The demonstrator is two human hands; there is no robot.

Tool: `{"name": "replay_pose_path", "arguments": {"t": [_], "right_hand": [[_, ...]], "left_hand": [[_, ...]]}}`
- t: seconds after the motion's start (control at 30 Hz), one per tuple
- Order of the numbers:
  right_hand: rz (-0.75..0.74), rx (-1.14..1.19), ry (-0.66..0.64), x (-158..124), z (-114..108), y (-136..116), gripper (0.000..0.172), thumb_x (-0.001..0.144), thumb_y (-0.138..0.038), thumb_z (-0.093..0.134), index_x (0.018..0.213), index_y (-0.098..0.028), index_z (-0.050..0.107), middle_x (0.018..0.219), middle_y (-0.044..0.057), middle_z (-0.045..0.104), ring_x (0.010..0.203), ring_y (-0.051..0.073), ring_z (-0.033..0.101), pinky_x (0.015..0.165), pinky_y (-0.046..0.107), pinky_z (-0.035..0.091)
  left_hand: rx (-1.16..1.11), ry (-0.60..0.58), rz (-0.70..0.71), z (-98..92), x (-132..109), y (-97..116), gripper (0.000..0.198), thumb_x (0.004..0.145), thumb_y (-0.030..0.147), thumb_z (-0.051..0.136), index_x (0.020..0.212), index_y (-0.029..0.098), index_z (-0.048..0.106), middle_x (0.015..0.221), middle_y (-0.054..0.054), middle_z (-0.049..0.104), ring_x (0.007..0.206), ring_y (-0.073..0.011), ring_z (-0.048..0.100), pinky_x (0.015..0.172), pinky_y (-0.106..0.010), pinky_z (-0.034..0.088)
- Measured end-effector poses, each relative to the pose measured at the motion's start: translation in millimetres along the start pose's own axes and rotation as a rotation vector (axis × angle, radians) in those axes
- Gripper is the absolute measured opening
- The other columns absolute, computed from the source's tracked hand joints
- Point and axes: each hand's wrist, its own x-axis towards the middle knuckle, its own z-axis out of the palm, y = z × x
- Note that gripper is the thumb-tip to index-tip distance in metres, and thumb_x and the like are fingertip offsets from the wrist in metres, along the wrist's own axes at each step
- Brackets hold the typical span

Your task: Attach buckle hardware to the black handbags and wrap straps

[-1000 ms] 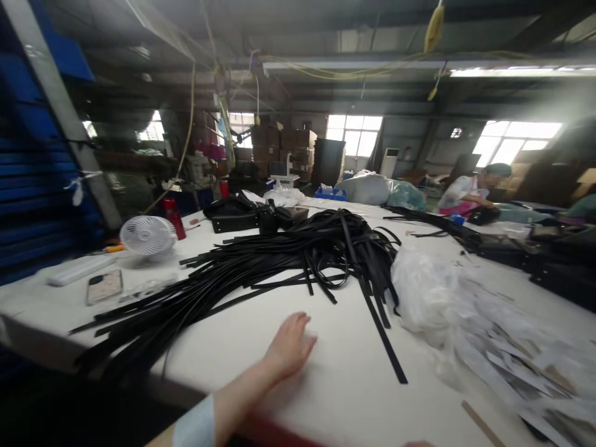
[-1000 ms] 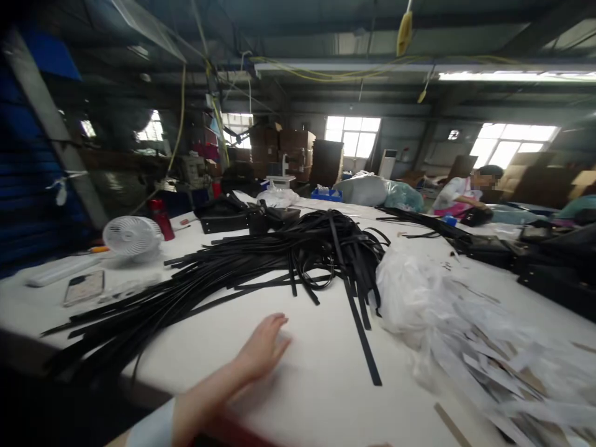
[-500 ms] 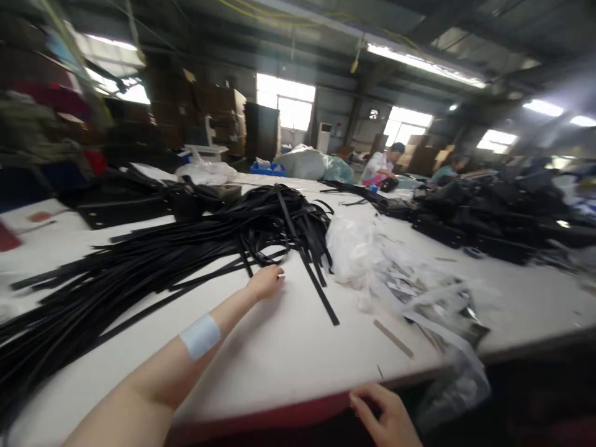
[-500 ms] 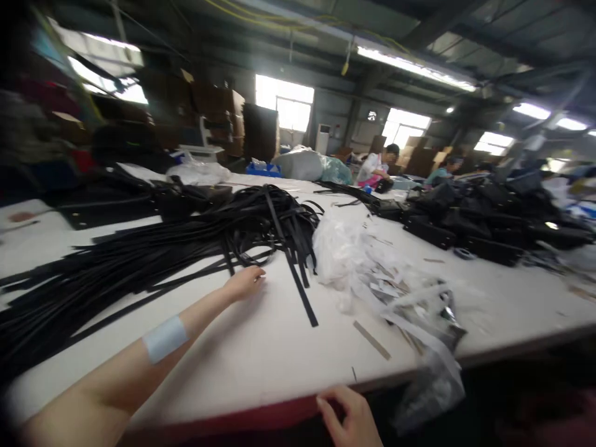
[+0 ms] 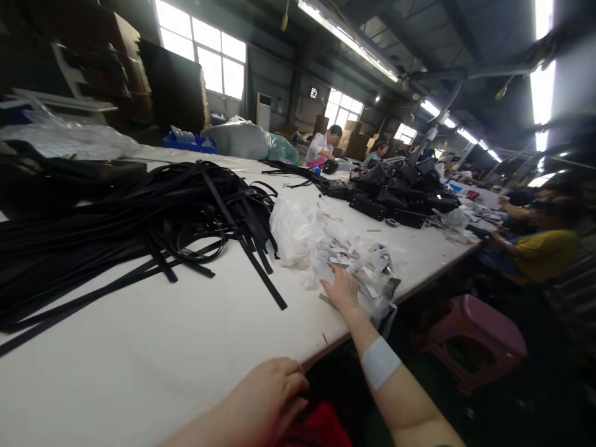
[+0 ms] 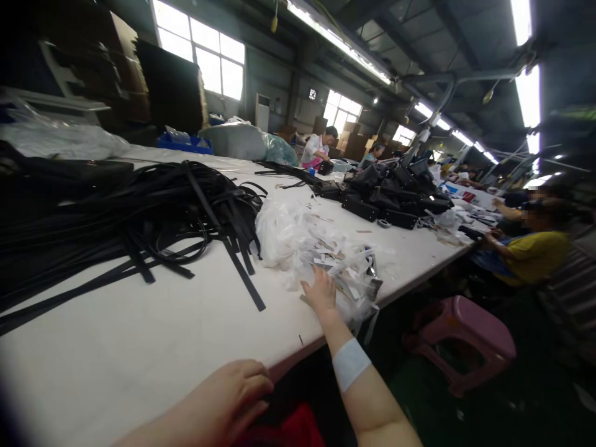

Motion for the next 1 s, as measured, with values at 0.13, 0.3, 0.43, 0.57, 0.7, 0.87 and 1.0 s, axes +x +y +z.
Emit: {"name": "replay_pose_path", "arguments": {"t": [0.13, 0.3, 0.43, 0.57, 0.7, 0.87, 1.0], "right_hand": [[0.051, 0.095, -0.089, 16, 0, -3, 0.02, 0.079, -0.029, 0.063, 0.092, -0.014, 0.07, 0.083, 0.011, 0.069, 0.086, 0.027, 0.064, 0.081, 0.037, 0.044], [0.037, 0.349, -0.296, -20, -7, -30, 0.025, 0.082, -0.038, 0.058, 0.075, -0.015, 0.065, 0.062, 0.002, 0.062, 0.059, 0.015, 0.056, 0.057, 0.026, 0.042], [0.005, 0.637, -0.495, -106, -8, -64, 0.026, 0.081, -0.04, 0.061, 0.074, -0.015, 0.063, 0.061, -0.001, 0.059, 0.055, 0.011, 0.051, 0.054, 0.023, 0.039], [-0.029, 0.805, -0.73, -185, 1, -74, 0.018, 0.074, -0.03, 0.07, 0.067, -0.014, 0.064, 0.059, -0.001, 0.059, 0.054, 0.01, 0.05, 0.053, 0.023, 0.037], [0.097, 1.026, -0.803, -197, 2, -63, 0.031, 0.07, -0.043, 0.077, 0.079, -0.015, 0.067, 0.071, 0.002, 0.067, 0.064, 0.015, 0.059, 0.061, 0.026, 0.045], [0.418, 1.405, -0.625, -144, -16, -51, 0.055, 0.072, -0.05, 0.076, 0.113, -0.016, 0.06, 0.097, 0.01, 0.072, 0.087, 0.02, 0.067, 0.082, 0.033, 0.048], [0.502, 1.381, -0.429, -111, -20, -43, 0.053, 0.065, -0.051, 0.081, 0.1, -0.014, 0.064, 0.072, 0.003, 0.07, 0.063, 0.014, 0.063, 0.066, 0.027, 0.046]], "left_hand": [[-0.207, 0.118, -0.124, 7.7, -14, -6, 0.021, 0.089, 0.024, 0.05, 0.094, 0.023, 0.071, 0.093, -0.005, 0.07, 0.086, -0.0193, 0.064, 0.08, -0.028, 0.049], [-0.576, 0.461, -0.386, 22.7, -11, -28, 0.033, 0.09, 0.045, 0.05, 0.092, 0.021, 0.072, 0.093, -0.008, 0.072, 0.09, -0.024, 0.064, 0.085, -0.034, 0.049], [-1.213, 0.564, -0.53, 32.8, 8, -36, 0.048, 0.077, 0.06, 0.063, 0.095, 0.017, 0.07, 0.092, -0.01, 0.073, 0.094, -0.0286, 0.065, 0.087, -0.04, 0.051], [-1.633, 0.606, -0.624, 31.7, 19, -30, 0.037, 0.072, 0.048, 0.075, 0.081, 0.014, 0.065, 0.077, -0.008, 0.068, 0.07, -0.0191, 0.064, 0.069, -0.03, 0.053], [-1.158, 0.709, -0.57, 30.5, 8, -26, 0.028, 0.078, 0.043, 0.07, 0.076, 0.017, 0.06, 0.056, 0.004, 0.054, 0.048, -0.0102, 0.047, 0.049, -0.021, 0.038], [-0.342, 0.343, -0.318, 54.2, -19, -23, 0.023, 0.091, 0.032, 0.049, 0.078, 0.02, 0.063, 0.076, -0.003, 0.068, 0.07, -0.0179, 0.06, 0.066, -0.026, 0.042], [-0.035, 0.054, -0.269, 82.3, -39, -34, 0.026, 0.089, 0.023, 0.044, 0.073, 0.018, 0.064, 0.073, -0.005, 0.069, 0.067, -0.0206, 0.062, 0.063, -0.028, 0.039]]}}
